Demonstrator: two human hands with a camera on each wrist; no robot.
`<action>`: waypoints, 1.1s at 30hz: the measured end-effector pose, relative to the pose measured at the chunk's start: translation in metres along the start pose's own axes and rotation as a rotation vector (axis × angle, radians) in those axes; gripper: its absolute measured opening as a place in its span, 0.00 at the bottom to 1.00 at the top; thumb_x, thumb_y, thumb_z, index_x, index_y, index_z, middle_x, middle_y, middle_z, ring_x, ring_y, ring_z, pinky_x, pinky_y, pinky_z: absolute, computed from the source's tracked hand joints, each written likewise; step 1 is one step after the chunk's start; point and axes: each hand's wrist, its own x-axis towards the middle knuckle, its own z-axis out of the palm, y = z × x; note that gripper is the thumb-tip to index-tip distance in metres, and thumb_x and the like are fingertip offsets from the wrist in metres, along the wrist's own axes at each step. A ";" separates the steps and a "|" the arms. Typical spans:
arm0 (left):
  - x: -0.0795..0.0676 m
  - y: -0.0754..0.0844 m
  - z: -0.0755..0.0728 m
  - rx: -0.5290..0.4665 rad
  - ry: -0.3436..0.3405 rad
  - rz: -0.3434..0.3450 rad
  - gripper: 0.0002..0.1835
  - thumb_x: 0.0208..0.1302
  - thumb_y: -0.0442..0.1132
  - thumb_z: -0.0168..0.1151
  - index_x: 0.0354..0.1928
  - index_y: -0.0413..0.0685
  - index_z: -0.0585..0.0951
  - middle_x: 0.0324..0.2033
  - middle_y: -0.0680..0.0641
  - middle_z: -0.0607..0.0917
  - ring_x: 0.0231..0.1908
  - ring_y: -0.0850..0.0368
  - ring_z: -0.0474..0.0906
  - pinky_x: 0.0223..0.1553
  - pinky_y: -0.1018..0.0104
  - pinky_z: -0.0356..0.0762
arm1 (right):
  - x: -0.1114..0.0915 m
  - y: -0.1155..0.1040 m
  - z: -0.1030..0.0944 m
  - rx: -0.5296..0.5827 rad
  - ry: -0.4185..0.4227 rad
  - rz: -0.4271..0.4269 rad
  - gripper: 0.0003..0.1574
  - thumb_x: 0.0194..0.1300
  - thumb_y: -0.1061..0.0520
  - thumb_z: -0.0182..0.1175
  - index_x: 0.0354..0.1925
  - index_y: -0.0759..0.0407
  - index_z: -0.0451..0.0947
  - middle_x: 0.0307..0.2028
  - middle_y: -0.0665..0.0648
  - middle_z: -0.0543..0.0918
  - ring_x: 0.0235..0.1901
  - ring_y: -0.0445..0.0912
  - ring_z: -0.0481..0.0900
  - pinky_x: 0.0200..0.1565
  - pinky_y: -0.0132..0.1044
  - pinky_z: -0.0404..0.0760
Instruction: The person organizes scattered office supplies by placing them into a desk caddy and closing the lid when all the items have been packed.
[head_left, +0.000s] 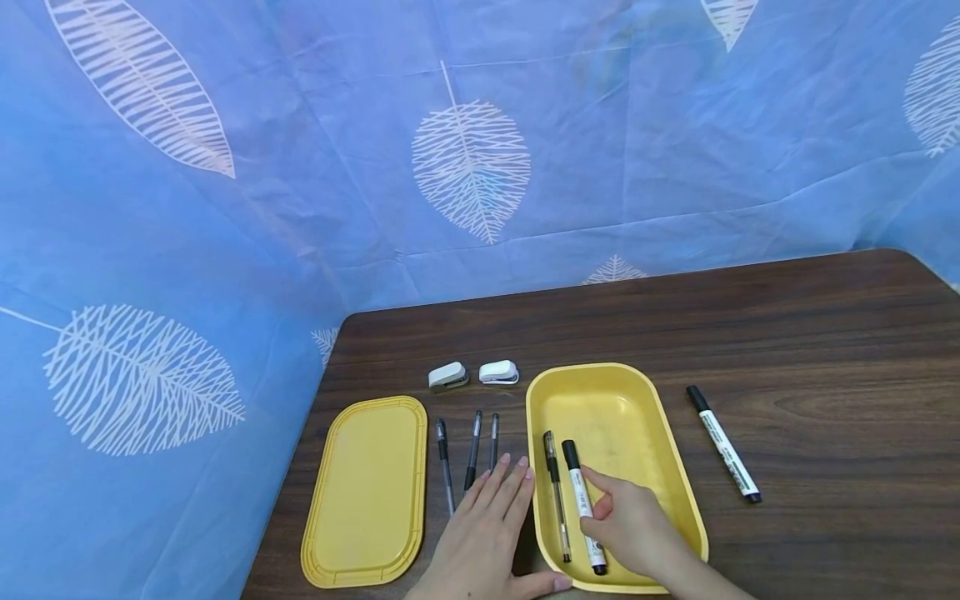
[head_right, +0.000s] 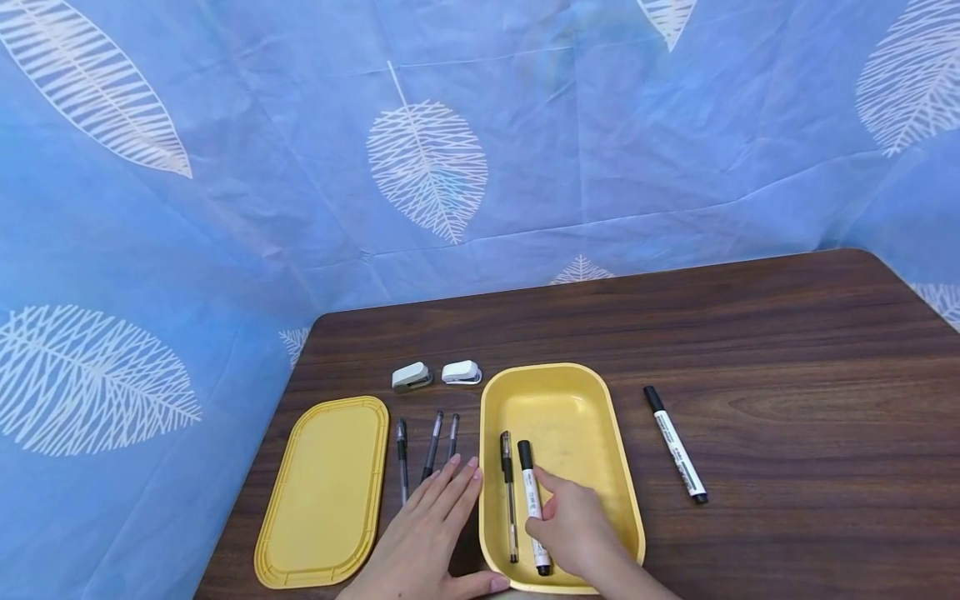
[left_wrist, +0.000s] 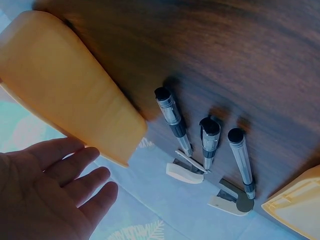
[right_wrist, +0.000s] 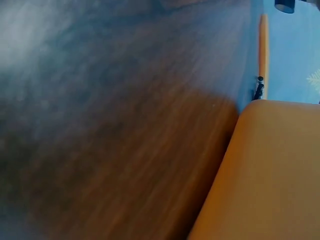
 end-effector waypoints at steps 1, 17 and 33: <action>0.000 0.000 0.000 -0.003 -0.002 0.000 0.56 0.54 0.82 0.38 0.75 0.50 0.56 0.74 0.50 0.59 0.75 0.53 0.52 0.70 0.53 0.62 | 0.000 0.000 0.000 -0.007 0.000 -0.001 0.41 0.47 0.63 0.69 0.63 0.64 0.73 0.19 0.48 0.75 0.20 0.41 0.71 0.22 0.30 0.69; -0.001 0.000 0.001 0.012 0.027 0.002 0.57 0.54 0.83 0.36 0.75 0.49 0.57 0.74 0.51 0.60 0.75 0.53 0.53 0.70 0.53 0.62 | 0.002 -0.003 0.002 -0.092 -0.041 0.025 0.40 0.53 0.56 0.69 0.64 0.62 0.72 0.21 0.48 0.76 0.21 0.41 0.71 0.23 0.32 0.69; -0.003 0.000 0.001 0.027 0.054 0.024 0.56 0.55 0.82 0.39 0.74 0.48 0.58 0.73 0.50 0.62 0.75 0.52 0.54 0.69 0.53 0.63 | 0.000 -0.006 0.001 -0.094 -0.065 0.035 0.43 0.55 0.51 0.71 0.65 0.64 0.69 0.22 0.49 0.75 0.21 0.42 0.70 0.24 0.33 0.68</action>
